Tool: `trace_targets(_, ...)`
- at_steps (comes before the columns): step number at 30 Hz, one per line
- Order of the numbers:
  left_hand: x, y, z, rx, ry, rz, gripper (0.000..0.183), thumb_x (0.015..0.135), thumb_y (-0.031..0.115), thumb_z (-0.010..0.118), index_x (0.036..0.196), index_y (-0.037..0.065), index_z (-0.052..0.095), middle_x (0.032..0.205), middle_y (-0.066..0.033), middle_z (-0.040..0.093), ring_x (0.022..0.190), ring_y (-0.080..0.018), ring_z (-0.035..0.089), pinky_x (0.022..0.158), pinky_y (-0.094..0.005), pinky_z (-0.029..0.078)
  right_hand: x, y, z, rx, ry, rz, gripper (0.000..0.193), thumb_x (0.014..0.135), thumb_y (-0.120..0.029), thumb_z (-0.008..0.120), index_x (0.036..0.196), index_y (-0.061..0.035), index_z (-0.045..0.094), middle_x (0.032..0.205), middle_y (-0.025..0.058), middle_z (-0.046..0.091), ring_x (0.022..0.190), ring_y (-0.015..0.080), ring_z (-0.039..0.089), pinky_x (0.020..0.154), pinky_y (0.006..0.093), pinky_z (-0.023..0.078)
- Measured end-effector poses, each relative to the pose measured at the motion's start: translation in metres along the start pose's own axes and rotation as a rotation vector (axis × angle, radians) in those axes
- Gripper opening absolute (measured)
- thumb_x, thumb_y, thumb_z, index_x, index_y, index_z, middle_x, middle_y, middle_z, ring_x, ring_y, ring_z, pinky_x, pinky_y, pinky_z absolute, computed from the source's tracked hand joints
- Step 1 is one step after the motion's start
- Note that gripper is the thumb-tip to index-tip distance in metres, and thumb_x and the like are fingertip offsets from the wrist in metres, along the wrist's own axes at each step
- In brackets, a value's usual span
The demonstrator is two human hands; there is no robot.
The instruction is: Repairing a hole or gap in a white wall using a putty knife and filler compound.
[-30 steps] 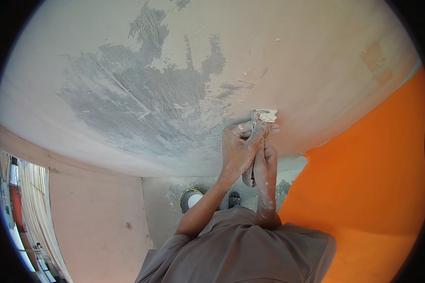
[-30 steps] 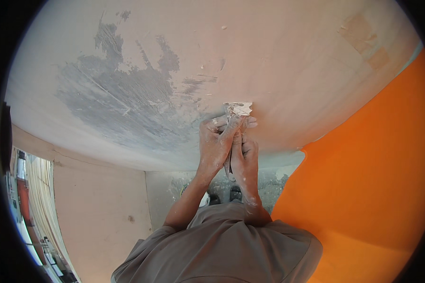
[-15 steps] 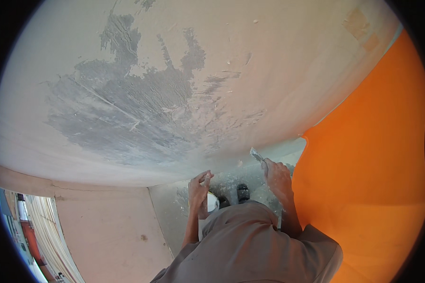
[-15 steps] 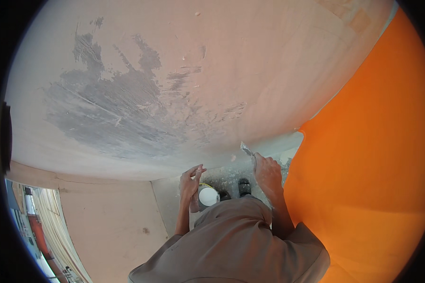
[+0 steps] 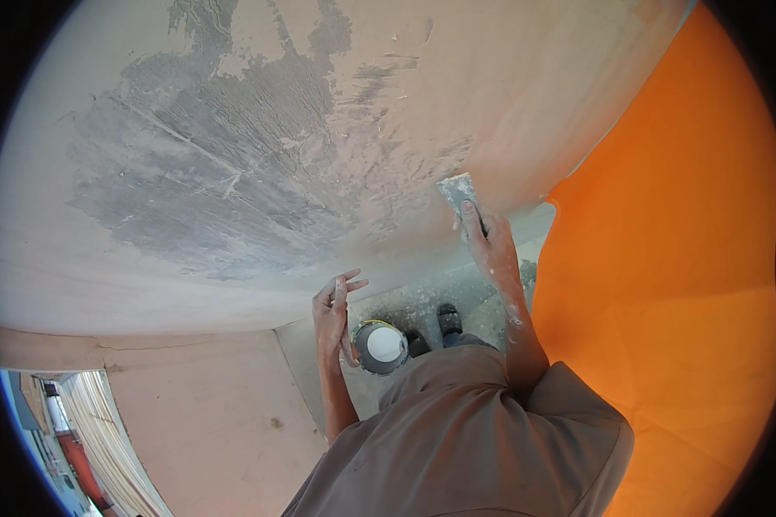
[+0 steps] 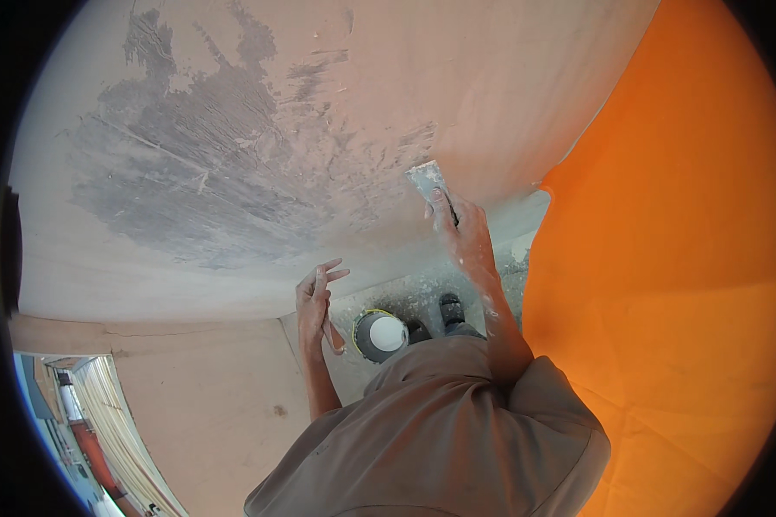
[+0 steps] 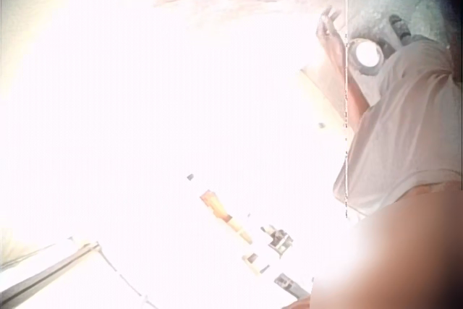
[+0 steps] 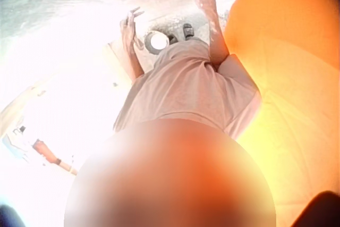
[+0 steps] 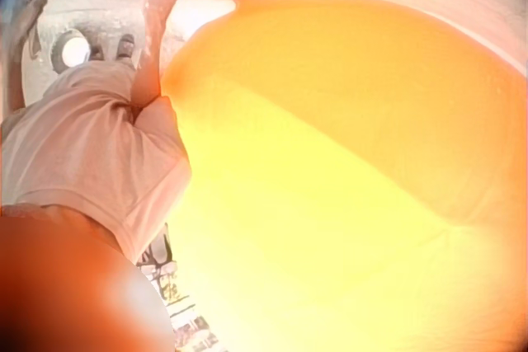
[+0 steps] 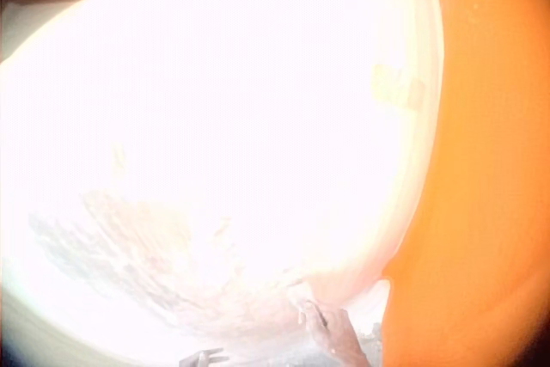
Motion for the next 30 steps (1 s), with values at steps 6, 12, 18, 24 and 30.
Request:
trace_targets(6, 0.007, 0.079, 0.095, -0.055, -0.216, 0.313, 0.039, 0.105, 0.035, 0.058, 0.126, 0.004, 0.07, 0.117, -0.0093, 0.075, 0.088, -0.0131, 0.066, 0.08, -0.0302, 0.052, -0.003, 0.012, 0.033, 0.346, -0.143, 0.191, 0.049, 0.11, -0.048, 0.043, 0.082, -0.0094, 0.056, 0.054, -0.0087, 0.036, 0.039, 0.0023, 0.029, 0.036, 0.0243, 0.019)
trace_targets(12, 0.013, 0.14, 0.133, -0.059, -0.153, 0.321, 0.034, 0.1, 0.028, 0.067, 0.122, 0.002, 0.071, 0.115, -0.0116, 0.075, 0.076, -0.0114, 0.066, 0.065, -0.0258, 0.053, 0.003, 0.017, 0.043, 0.442, -0.007, 0.189, 0.048, 0.11, -0.047, 0.043, 0.09, -0.0067, 0.06, 0.055, -0.0081, 0.038, 0.043, 0.0029, 0.034, 0.038, 0.0253, 0.026)
trace_targets(18, 0.024, 0.162, 0.147, -0.094, -0.113, 0.365, 0.028, 0.096, 0.023, 0.072, 0.11, -0.001, 0.075, 0.095, -0.0067, 0.076, 0.072, -0.0059, 0.06, 0.063, -0.0246, 0.049, -0.003, 0.012, 0.053, 0.554, -0.044, 0.305, 0.045, 0.112, -0.039, 0.042, 0.112, -0.0004, 0.065, 0.061, -0.0066, 0.045, 0.049, 0.0039, 0.041, 0.043, 0.0254, 0.033)
trace_targets(24, 0.034, 0.161, 0.155, -0.123, -0.051, 0.386, 0.02, 0.095, 0.016, 0.073, 0.102, -0.002, 0.077, 0.086, -0.0011, 0.074, 0.074, -0.004, 0.059, 0.063, -0.0221, 0.048, 0.007, -0.003, 0.049, 0.528, 0.071, 0.051, 0.042, 0.113, -0.032, 0.042, 0.111, 0.005, 0.063, 0.078, 0.0027, 0.063, 0.072, 0.0072, 0.055, 0.064, 0.026, 0.048)
trace_targets(30, 0.034, 0.166, 0.151, -0.108, -0.06, 0.375, 0.017, 0.095, 0.013, 0.072, 0.09, -0.003, 0.075, 0.077, 0.0025, 0.069, 0.07, -0.0019, 0.054, 0.059, -0.0219, 0.044, 0.003, 0.009, 0.056, 0.648, 0.023, 0.093, 0.041, 0.113, -0.03, 0.043, 0.103, 0.0044, 0.064, 0.08, 0.0002, 0.063, 0.074, 0.0051, 0.052, 0.064, 0.0243, 0.047)
Point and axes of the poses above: each hand's wrist, its own x-axis towards the middle knuckle, its own z-axis out of the palm, y = z × x, the point moved 8 cm from there along x, towards the middle knuckle
